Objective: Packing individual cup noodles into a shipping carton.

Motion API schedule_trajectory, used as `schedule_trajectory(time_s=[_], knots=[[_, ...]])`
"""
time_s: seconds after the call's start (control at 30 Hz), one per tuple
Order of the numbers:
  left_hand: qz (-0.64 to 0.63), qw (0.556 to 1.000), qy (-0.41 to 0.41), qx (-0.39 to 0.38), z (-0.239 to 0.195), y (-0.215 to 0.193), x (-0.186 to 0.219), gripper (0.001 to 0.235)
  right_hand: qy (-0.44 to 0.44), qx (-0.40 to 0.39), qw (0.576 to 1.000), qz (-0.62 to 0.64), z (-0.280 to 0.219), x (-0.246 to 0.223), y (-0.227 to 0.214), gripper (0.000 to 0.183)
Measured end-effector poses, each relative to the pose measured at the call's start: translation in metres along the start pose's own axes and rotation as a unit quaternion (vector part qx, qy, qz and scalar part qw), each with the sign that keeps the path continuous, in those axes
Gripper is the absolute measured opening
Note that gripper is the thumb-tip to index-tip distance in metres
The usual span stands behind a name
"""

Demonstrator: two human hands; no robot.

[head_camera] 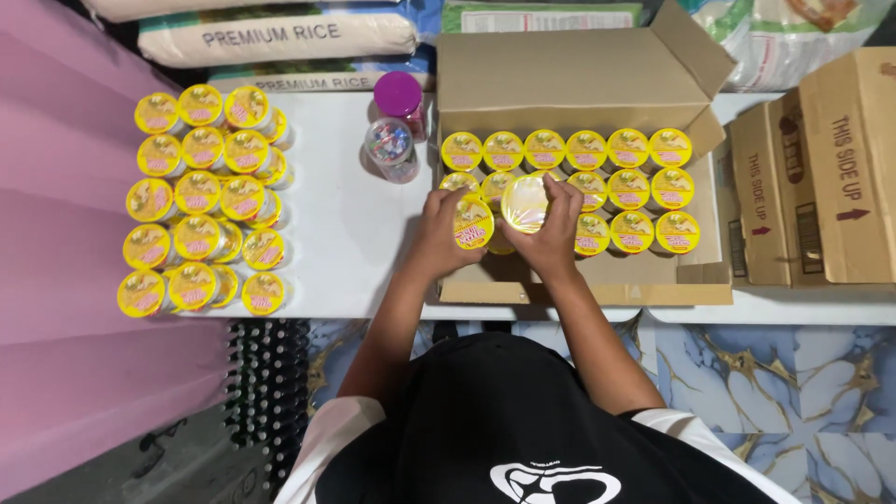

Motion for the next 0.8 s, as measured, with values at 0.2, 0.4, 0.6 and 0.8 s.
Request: schedule_trajectory(time_s=[0.2, 0.4, 0.6, 0.8], knots=[[0.105, 0.959, -0.104, -0.242, -0.014, 0.037, -0.05, 0.101, 0.042, -0.015, 0.999, -0.008, -0.011, 0.005, 0.002, 0.096], [0.084, 0.946, -0.123, -0.288, -0.005, 0.04, -0.059, 0.11, 0.038, -0.011, 0.999, -0.011, -0.017, 0.003, 0.004, 0.097], [0.01, 0.931, -0.116, -0.345, 0.0, 0.053, -0.081, 0.106, 0.04, -0.012, 0.999, -0.022, -0.021, 0.001, 0.002, 0.096], [0.013, 0.904, -0.143, -0.402, 0.0, 0.064, -0.09, 0.107, 0.037, -0.011, 0.999, -0.02, -0.025, 0.001, -0.001, 0.096]])
Point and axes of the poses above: each hand's wrist, its own z-axis towards the middle knuckle, its own y-axis out of the palm, x = y × z, the point moved 3 cm from there along z, towards the middle knuckle, and after that the axes turned 7 degrees about -x, right-handed, at the moved point
